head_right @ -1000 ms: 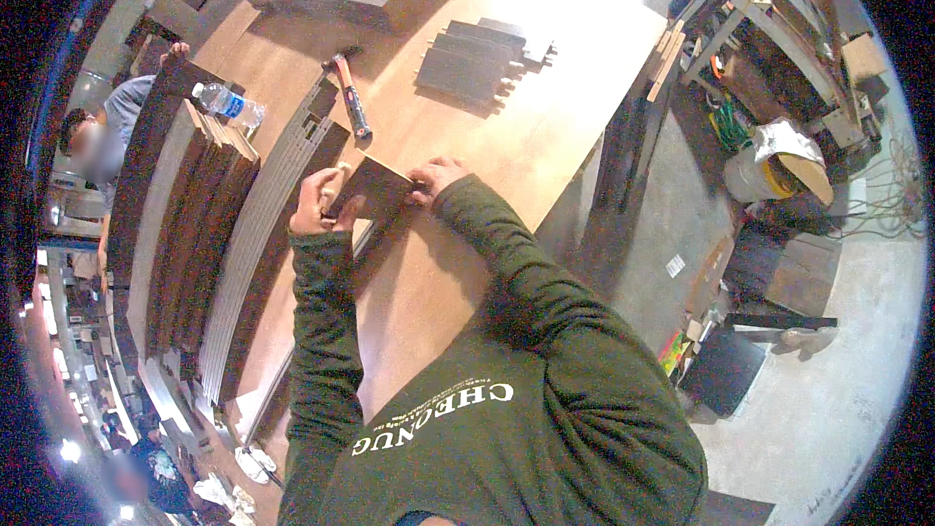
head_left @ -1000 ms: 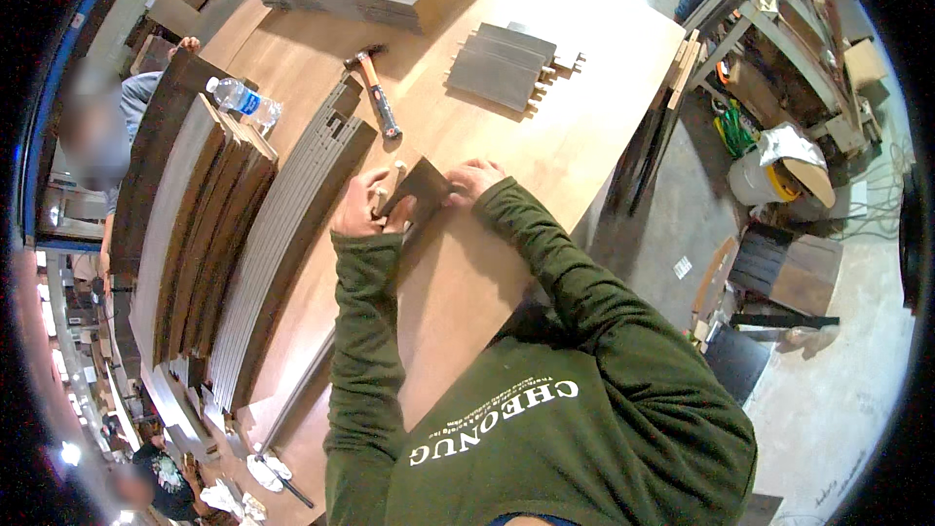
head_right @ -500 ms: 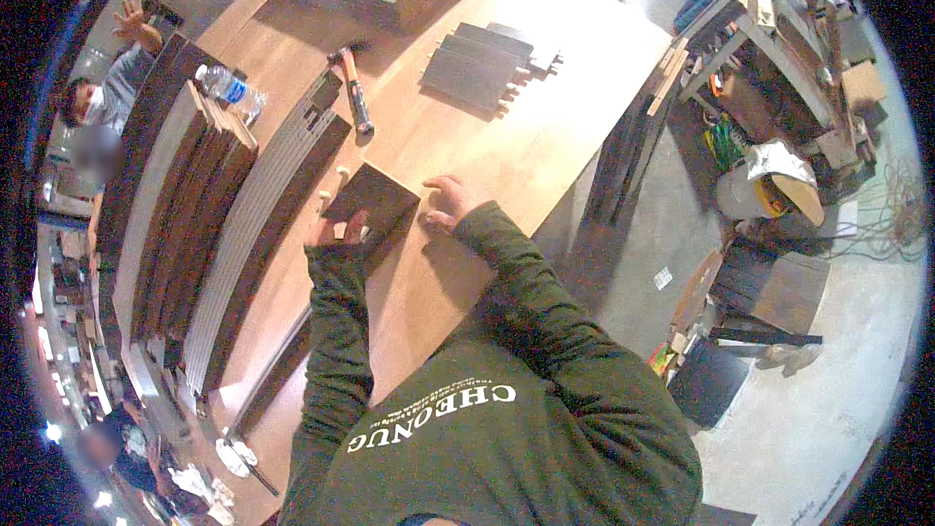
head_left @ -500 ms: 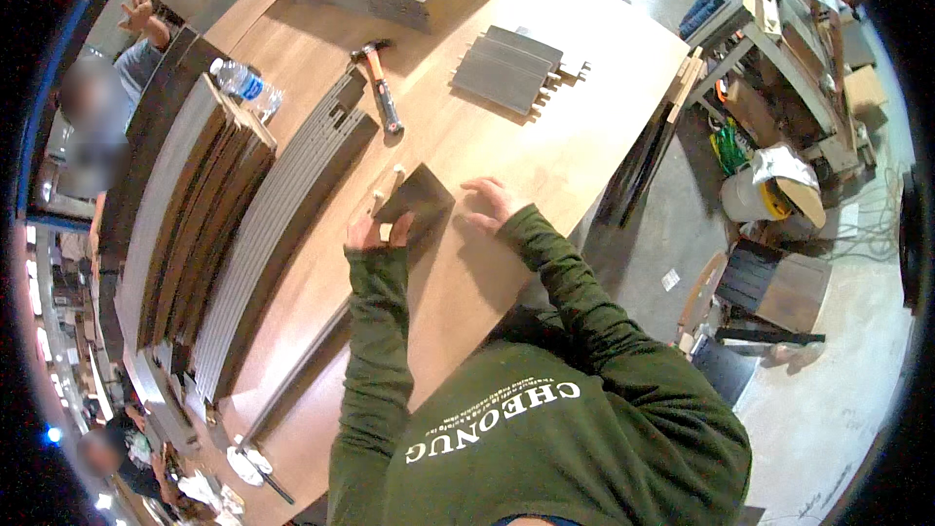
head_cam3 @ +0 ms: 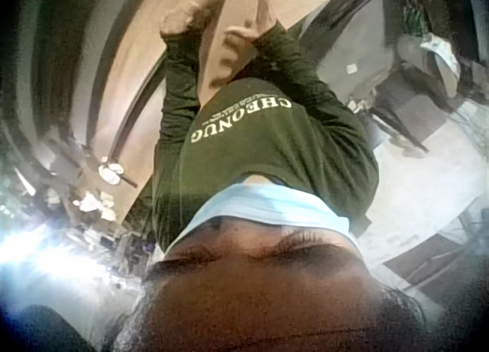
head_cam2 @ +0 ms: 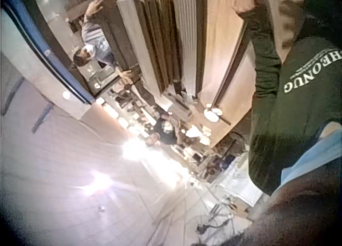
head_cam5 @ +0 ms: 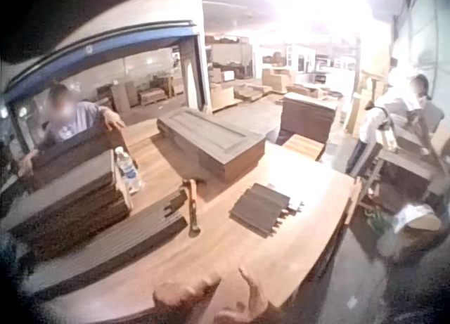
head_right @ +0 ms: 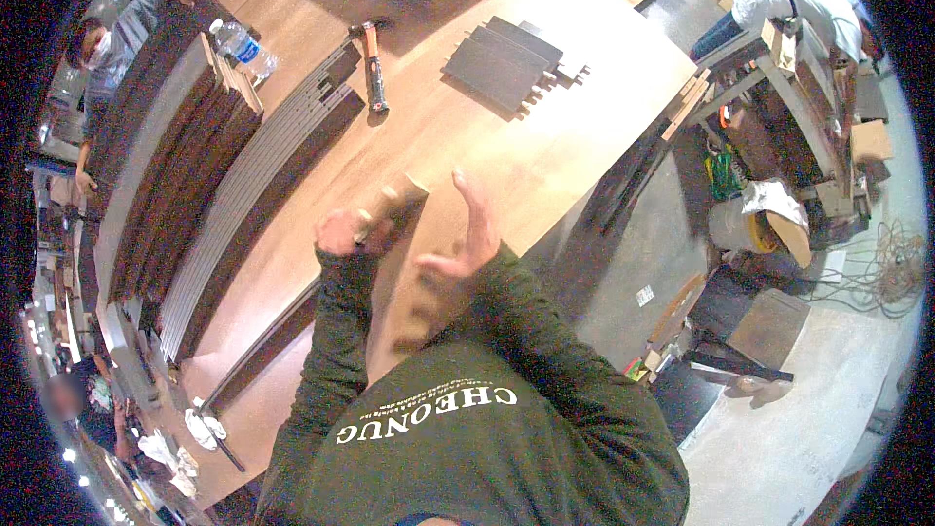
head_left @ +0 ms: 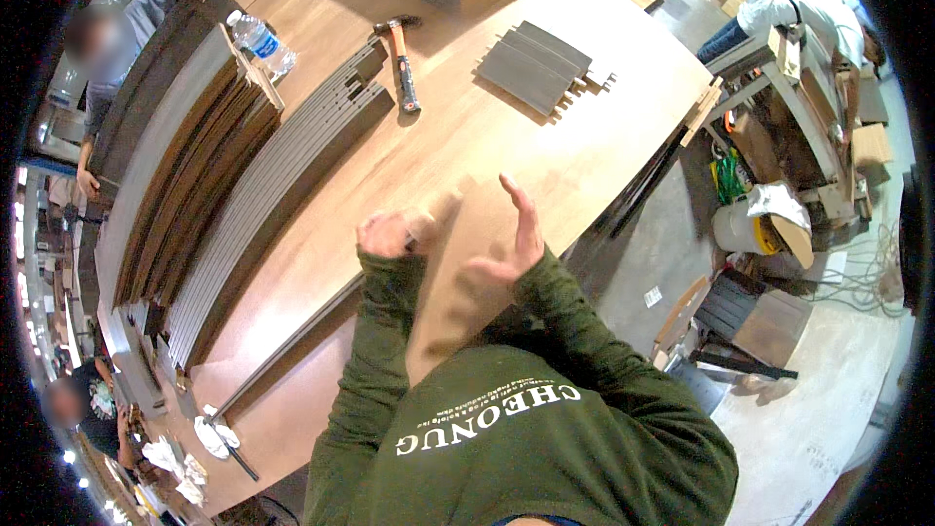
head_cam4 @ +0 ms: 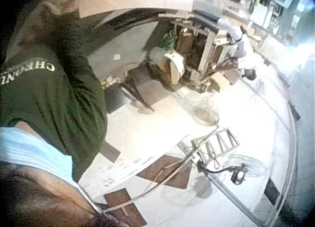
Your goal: The person assembles wooden cabinet frames by aligning pieces, securing them with a hammer, wiping the surfaces with a cloth, and stacking the completed units.
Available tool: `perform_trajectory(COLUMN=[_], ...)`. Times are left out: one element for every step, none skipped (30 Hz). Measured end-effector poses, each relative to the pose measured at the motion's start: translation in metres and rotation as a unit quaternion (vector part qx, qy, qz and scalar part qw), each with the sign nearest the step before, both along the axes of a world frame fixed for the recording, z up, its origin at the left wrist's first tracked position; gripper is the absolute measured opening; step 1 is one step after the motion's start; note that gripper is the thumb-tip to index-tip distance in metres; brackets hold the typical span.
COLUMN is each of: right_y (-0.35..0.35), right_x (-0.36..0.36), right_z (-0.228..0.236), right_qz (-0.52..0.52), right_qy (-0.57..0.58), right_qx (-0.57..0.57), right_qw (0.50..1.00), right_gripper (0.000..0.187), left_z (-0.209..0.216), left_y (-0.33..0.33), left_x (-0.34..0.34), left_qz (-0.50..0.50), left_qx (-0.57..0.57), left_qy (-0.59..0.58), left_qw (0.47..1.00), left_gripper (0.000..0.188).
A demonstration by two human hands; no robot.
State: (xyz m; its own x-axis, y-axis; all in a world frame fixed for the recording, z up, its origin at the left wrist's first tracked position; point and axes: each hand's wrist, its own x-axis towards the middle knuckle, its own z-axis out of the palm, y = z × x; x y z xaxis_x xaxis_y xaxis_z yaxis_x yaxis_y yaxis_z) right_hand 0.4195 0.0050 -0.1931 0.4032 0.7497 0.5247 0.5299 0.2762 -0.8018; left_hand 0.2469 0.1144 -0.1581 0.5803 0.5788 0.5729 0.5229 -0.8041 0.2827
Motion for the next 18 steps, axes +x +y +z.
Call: perform_trajectory(right_y=[-0.007,-0.006,-0.007,-0.003,0.001,0.003,0.0,-0.002,-0.004,-0.006,-0.005,0.003,0.007,0.014,0.006,0.008,0.021,0.034], right_x=[-0.013,-0.025,-0.034,-0.045,-0.058,-0.064,-0.057,-0.054,-0.051,-0.049,-0.05,-0.053,-0.053,-0.051,-0.035,-0.022,-0.015,-0.01], right_z=[-0.002,-0.002,-0.002,-0.003,-0.004,-0.004,-0.005,-0.01,-0.015,-0.016,-0.015,-0.012,-0.008,-0.004,0.009,0.023,0.034,0.044], right_qz=[-0.005,-0.015,-0.031,-0.053,-0.07,-0.089,-0.08,-0.076,-0.073,-0.068,-0.077,-0.081,-0.066,-0.055,-0.015,0.027,-0.003,-0.037], right_qy=[0.032,0.068,0.098,0.13,0.165,0.198,0.18,0.153,0.126,0.097,0.095,0.099,0.096,0.092,0.078,0.06,0.045,0.03], right_qx=[0.044,0.098,0.152,0.216,0.277,0.336,0.338,0.331,0.326,0.325,0.335,0.349,0.315,0.28,0.205,0.135,0.13,0.12], right_qw=[0.999,0.993,0.983,0.966,0.944,0.917,0.92,0.928,0.934,0.938,0.934,0.928,0.942,0.954,0.975,0.989,0.99,0.992], right_gripper=[0.096,0.096,0.096,0.096,0.096,0.096,0.092,0.093,0.095,0.096,0.096,0.097,0.096,0.096,0.095,0.094,0.092,0.089], left_z=[-0.003,-0.004,0.003,0.012,0.008,0.001,-0.008,-0.017,-0.021,-0.026,-0.035,-0.035,-0.042,-0.043,-0.039,-0.048,-0.051,-0.021], left_y=[-0.007,-0.017,-0.03,-0.04,-0.046,-0.047,-0.047,-0.046,-0.044,-0.043,-0.042,-0.038,-0.038,-0.031,-0.03,-0.027,-0.022,-0.011], left_x=[-0.001,-0.003,-0.005,-0.007,-0.02,-0.036,-0.055,-0.076,-0.095,-0.114,-0.133,-0.143,-0.145,-0.14,-0.129,-0.127,-0.123,-0.092], left_qz=[-0.05,-0.099,-0.104,-0.096,-0.054,-0.014,0.035,0.085,0.126,0.134,0.145,0.163,0.133,0.108,0.127,0.104,0.113,0.145], left_qx=[-0.022,-0.042,-0.052,-0.071,-0.116,-0.16,-0.16,-0.16,-0.191,-0.186,-0.181,-0.169,-0.202,-0.226,-0.191,-0.14,-0.247,-0.358], left_qy=[-0.003,-0.004,0.078,0.089,0.103,0.116,0.127,0.138,0.148,0.155,0.16,0.167,0.166,0.165,0.181,0.144,0.17,0.304], left_qw=[0.998,0.994,0.99,0.989,0.986,0.98,0.978,0.974,0.962,0.961,0.96,0.958,0.956,0.954,0.956,0.974,0.947,0.871], left_gripper=[0.024,0.03,0.034,0.041,0.047,0.054,0.058,0.063,0.058,0.056,0.053,0.051,0.045,0.04,0.033,0.032,0.035,0.035])
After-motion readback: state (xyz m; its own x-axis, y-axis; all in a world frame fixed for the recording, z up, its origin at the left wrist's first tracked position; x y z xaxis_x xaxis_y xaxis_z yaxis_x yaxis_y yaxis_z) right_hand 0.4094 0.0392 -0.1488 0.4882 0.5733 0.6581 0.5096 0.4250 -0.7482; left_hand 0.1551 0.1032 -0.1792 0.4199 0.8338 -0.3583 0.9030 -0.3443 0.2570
